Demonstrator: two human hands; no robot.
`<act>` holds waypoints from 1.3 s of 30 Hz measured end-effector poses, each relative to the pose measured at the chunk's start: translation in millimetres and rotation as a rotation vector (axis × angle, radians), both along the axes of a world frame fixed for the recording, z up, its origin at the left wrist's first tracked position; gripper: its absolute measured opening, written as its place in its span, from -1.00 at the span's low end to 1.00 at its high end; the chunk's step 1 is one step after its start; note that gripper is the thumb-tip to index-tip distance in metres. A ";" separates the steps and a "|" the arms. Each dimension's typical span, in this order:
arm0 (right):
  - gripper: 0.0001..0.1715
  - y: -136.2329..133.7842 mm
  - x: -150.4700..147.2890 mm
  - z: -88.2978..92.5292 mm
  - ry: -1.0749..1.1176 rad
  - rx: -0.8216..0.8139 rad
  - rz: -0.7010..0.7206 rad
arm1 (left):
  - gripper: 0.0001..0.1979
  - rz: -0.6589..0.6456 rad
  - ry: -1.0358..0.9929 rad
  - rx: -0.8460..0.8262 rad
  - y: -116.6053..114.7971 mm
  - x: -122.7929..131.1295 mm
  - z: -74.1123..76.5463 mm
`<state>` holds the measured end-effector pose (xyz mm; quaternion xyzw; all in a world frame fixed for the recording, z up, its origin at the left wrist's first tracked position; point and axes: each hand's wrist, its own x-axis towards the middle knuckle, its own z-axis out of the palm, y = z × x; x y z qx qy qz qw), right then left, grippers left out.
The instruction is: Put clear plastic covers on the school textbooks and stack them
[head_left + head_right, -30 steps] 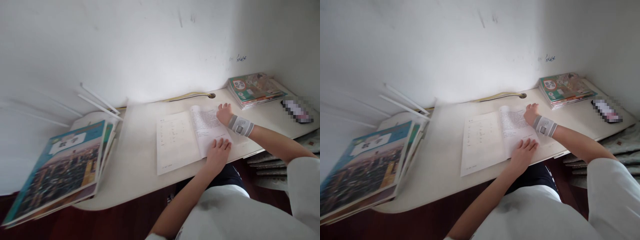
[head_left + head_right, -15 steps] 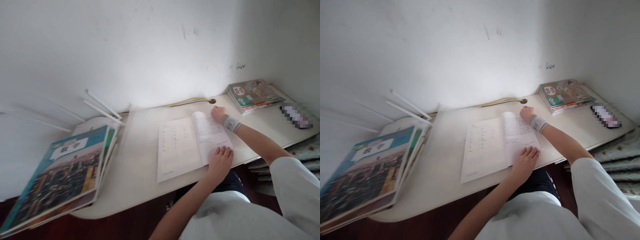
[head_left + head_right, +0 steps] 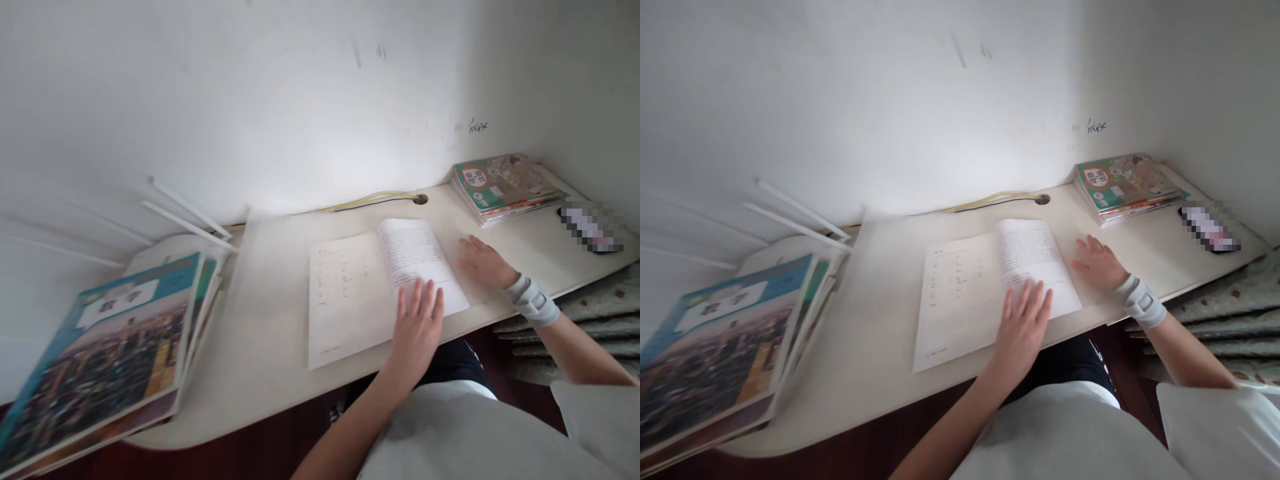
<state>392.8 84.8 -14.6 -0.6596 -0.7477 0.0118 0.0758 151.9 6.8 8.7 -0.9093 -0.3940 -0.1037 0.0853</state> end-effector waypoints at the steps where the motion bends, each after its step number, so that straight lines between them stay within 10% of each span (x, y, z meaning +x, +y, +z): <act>1: -0.28 -14.4 0.7 -5.6 0.003 0.028 0.008 | -0.53 0.050 0.000 -0.019 0.9 -4.9 0.1; 26: -0.18 -44.9 -9.7 -13.0 0.043 0.076 0.055 | -0.58 -0.118 0.025 -0.127 20.6 15.6 -14.4; 39: -0.15 -44.2 -9.6 -14.4 0.034 0.118 0.071 | -0.50 0.051 0.039 -0.174 16.4 17.1 -14.5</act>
